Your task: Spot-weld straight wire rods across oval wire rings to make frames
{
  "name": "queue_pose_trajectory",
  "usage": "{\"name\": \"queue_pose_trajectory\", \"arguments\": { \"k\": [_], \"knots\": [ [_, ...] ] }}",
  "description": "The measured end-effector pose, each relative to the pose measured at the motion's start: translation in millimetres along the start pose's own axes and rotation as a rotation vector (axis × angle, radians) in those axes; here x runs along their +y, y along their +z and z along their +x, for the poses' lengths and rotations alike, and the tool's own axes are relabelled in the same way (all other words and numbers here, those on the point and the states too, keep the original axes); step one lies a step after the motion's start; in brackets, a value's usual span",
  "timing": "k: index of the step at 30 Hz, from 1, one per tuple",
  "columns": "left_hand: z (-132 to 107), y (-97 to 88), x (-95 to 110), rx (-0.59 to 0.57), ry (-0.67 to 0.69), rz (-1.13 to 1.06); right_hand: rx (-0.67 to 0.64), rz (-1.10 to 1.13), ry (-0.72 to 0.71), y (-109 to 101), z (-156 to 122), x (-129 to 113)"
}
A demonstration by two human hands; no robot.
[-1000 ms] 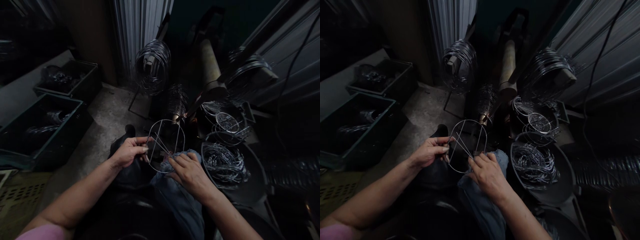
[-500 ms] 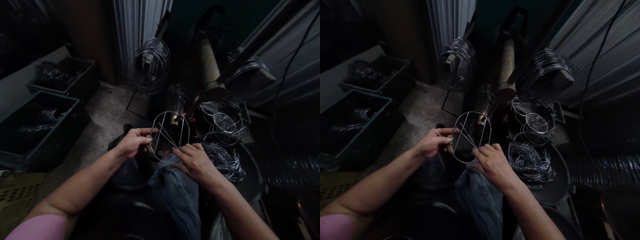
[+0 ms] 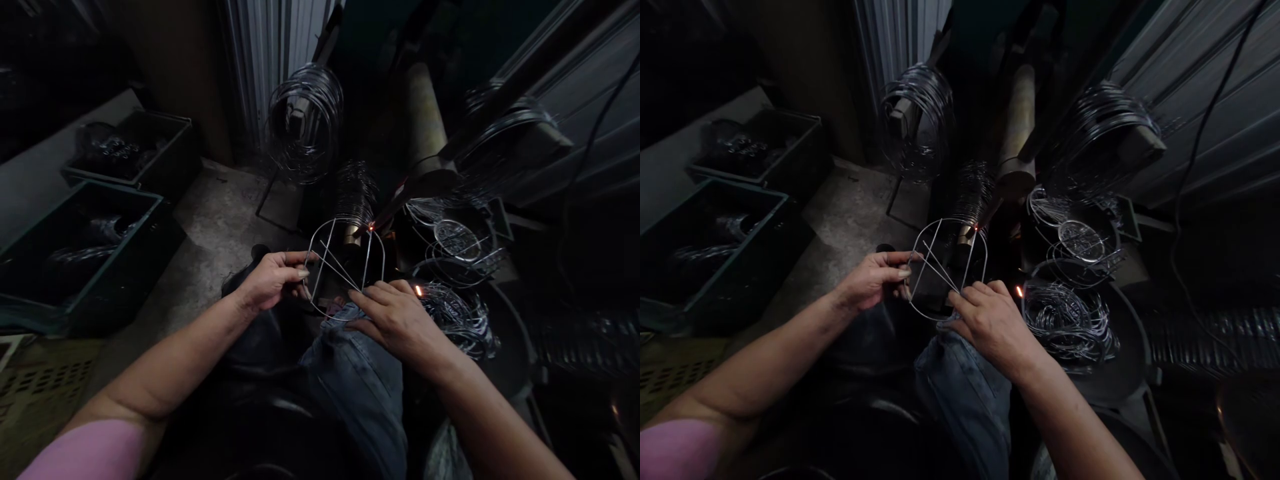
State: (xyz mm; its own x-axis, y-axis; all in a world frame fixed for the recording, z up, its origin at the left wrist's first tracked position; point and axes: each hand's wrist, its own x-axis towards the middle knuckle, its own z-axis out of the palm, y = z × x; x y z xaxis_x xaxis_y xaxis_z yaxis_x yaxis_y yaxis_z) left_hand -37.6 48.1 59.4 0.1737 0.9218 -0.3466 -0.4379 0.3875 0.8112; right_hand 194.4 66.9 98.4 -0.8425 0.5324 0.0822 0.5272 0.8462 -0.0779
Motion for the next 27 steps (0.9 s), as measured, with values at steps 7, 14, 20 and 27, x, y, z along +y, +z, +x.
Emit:
{"name": "queue_pose_trajectory", "arguments": {
  "k": [7,14,20,27],
  "knots": [
    [-5.5,-1.7,-7.3,0.063,0.049,0.116,0.046,0.071,-0.007,-24.7,-13.5,-18.9],
    [-41.1,13.0,-7.4,-0.166,0.448,1.161,0.100,-0.145,0.012,-13.9,4.4,-59.4],
    [-53.4,9.1,-25.9,-0.236,0.253,0.863,-0.036,0.168,0.247,10.1,0.6,-66.1],
    [-32.5,-2.2,-36.5,0.091,0.011,0.207,0.484,1.138,0.902,29.0,-26.2,-28.8]
  ]
}}
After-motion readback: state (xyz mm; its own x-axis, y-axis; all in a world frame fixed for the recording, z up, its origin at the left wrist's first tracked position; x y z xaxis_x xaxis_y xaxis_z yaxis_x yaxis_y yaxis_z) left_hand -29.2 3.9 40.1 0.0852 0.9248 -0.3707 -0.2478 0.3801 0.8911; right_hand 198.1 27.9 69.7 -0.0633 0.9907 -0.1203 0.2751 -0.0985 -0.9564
